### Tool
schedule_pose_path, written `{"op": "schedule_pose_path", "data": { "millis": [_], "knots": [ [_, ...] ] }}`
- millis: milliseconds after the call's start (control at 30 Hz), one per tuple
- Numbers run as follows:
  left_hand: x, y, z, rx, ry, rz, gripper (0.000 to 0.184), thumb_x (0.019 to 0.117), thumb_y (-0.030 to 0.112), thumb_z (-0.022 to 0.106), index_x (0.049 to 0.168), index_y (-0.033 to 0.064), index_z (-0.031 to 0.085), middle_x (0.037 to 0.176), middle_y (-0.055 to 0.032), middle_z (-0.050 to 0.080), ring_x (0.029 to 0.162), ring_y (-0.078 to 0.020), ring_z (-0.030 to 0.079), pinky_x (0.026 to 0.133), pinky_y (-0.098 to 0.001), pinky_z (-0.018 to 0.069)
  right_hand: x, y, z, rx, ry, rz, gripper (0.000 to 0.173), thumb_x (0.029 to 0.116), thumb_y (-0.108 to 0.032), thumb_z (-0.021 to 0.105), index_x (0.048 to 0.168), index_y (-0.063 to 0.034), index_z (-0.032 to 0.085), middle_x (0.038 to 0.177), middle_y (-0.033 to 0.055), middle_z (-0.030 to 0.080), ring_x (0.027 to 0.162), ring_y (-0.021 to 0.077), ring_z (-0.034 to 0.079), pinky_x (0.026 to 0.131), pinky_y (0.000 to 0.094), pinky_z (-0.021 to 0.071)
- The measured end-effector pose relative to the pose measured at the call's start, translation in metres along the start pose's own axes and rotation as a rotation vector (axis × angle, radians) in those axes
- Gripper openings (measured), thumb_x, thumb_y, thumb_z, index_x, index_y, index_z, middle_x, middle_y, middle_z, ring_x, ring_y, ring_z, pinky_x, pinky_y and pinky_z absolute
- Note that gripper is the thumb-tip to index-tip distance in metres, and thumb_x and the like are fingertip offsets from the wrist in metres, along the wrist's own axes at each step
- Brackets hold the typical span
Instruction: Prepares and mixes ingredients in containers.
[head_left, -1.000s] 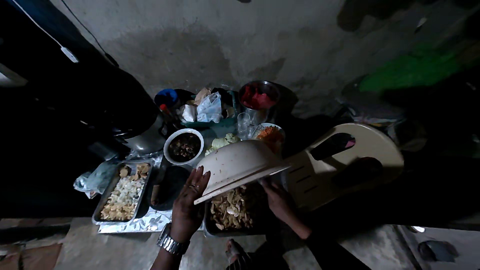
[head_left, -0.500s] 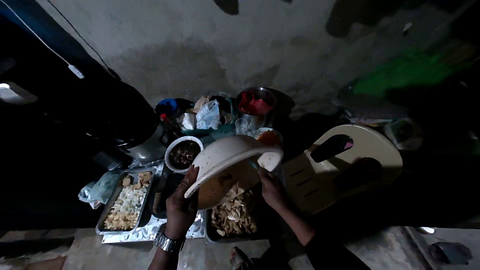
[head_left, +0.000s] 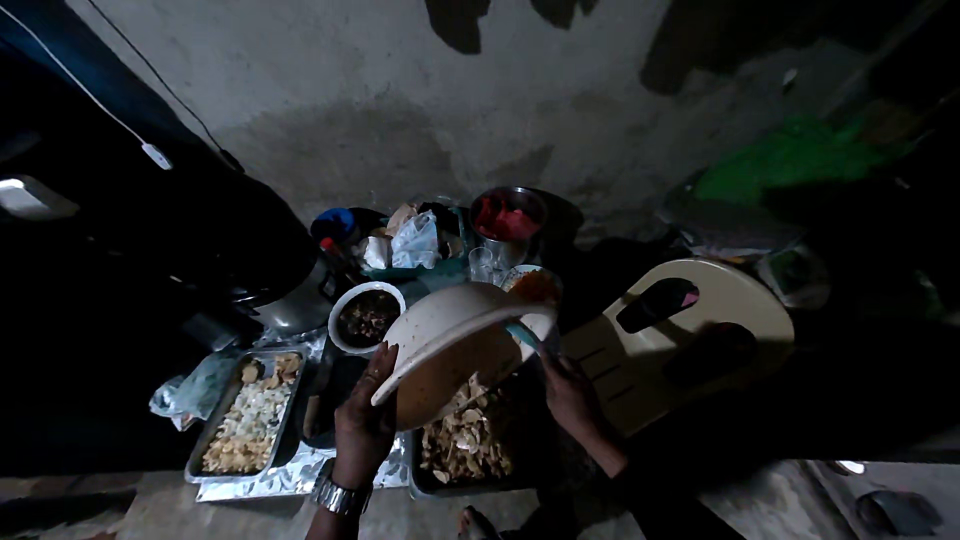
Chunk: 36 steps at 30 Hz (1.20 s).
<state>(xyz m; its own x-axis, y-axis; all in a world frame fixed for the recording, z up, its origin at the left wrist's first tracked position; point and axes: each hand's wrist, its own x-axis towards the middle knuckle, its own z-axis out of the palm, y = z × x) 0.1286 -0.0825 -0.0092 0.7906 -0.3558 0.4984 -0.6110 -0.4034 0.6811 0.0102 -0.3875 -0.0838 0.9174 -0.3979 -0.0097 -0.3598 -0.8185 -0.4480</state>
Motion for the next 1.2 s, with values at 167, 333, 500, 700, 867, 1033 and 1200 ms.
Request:
{"op": "schedule_pose_path", "data": {
  "millis": [167, 333, 500, 700, 867, 1033, 1200],
  "knots": [
    [0.0, -0.003, 0.002, 0.01, 0.037, -0.108, 0.036, 0.0979, 0.009, 0.061, 0.131, -0.0038, 0.065, 0.132, -0.0165, 0.068, 0.118, -0.0145, 0.069, 0.104, -0.0299, 0.0542, -0.03, -0.002, 0.028, 0.04, -0.488, -0.054, 0.052, 0.1047, -0.011, 0.048, 0.156, -0.0215, 0.047, 0.145, 0.0174, 0.057, 0.128, 0.0347, 0.06, 0.106, 0.0511, 0.0512],
    [0.01, -0.001, -0.006, 0.055, 0.027, -0.481, 0.029, 0.099, 0.017, 0.065, 0.12, -0.0024, 0.067, 0.094, -0.0109, 0.072, 0.079, -0.0095, 0.068, 0.077, -0.0322, 0.0584, -0.009, -0.035, 0.0, 0.111, -0.157, -0.121, 0.05, 0.104, -0.011, 0.049, 0.153, -0.0201, 0.051, 0.138, 0.0189, 0.062, 0.122, 0.0335, 0.064, 0.103, 0.0476, 0.0533],
    [0.023, 0.009, -0.008, 0.079, -0.016, -0.55, 0.026, 0.0966, 0.02, 0.069, 0.114, 0.0004, 0.069, 0.088, -0.008, 0.07, 0.076, -0.0116, 0.067, 0.074, -0.0361, 0.0574, 0.067, -0.087, -0.053, -0.056, 0.08, -0.405, 0.056, 0.0987, -0.005, 0.057, 0.152, -0.0225, 0.052, 0.128, 0.0221, 0.064, 0.117, 0.0404, 0.063, 0.099, 0.0553, 0.0525],
    [0.034, 0.024, -0.026, 0.22, -0.074, -0.529, 0.03, 0.0982, 0.022, 0.067, 0.117, -0.0013, 0.068, 0.088, -0.0155, 0.07, 0.076, -0.0241, 0.068, 0.074, -0.0487, 0.0569, 0.095, -0.084, -0.053, -0.295, -0.265, -0.182, 0.055, 0.1041, -0.005, 0.048, 0.158, -0.0111, 0.038, 0.149, 0.0298, 0.046, 0.137, 0.0485, 0.047, 0.107, 0.0617, 0.0442],
    [0.025, 0.019, -0.02, 0.187, -0.014, -0.503, 0.031, 0.0966, 0.017, 0.069, 0.121, -0.0027, 0.068, 0.096, -0.0169, 0.073, 0.083, -0.0237, 0.072, 0.081, -0.0476, 0.059, 0.027, -0.071, -0.003, -0.088, -0.598, -0.128, 0.036, 0.0979, -0.008, 0.058, 0.133, 0.0001, 0.062, 0.142, 0.0271, 0.054, 0.13, 0.0466, 0.053, 0.106, 0.065, 0.045],
    [0.012, -0.007, -0.012, -0.005, 0.09, -0.649, 0.03, 0.0956, 0.016, 0.071, 0.12, -0.0015, 0.067, 0.099, -0.0116, 0.072, 0.087, -0.0137, 0.07, 0.083, -0.0364, 0.059, 0.035, -0.081, -0.022, 0.063, -0.51, -0.001, 0.049, 0.1023, -0.013, 0.053, 0.151, -0.0104, 0.049, 0.137, 0.0236, 0.06, 0.126, 0.0412, 0.059, 0.104, 0.0598, 0.0482],
    [0.016, -0.014, -0.015, -0.204, 0.133, -0.768, 0.028, 0.0953, 0.017, 0.071, 0.117, -0.0004, 0.068, 0.097, -0.0097, 0.074, 0.086, -0.0142, 0.072, 0.079, -0.0361, 0.062, 0.102, -0.108, -0.035, 0.15, -0.236, -0.09, 0.058, 0.1009, -0.015, 0.057, 0.157, -0.0154, 0.043, 0.138, 0.0236, 0.06, 0.128, 0.041, 0.057, 0.107, 0.0575, 0.0458]
  ]
}}
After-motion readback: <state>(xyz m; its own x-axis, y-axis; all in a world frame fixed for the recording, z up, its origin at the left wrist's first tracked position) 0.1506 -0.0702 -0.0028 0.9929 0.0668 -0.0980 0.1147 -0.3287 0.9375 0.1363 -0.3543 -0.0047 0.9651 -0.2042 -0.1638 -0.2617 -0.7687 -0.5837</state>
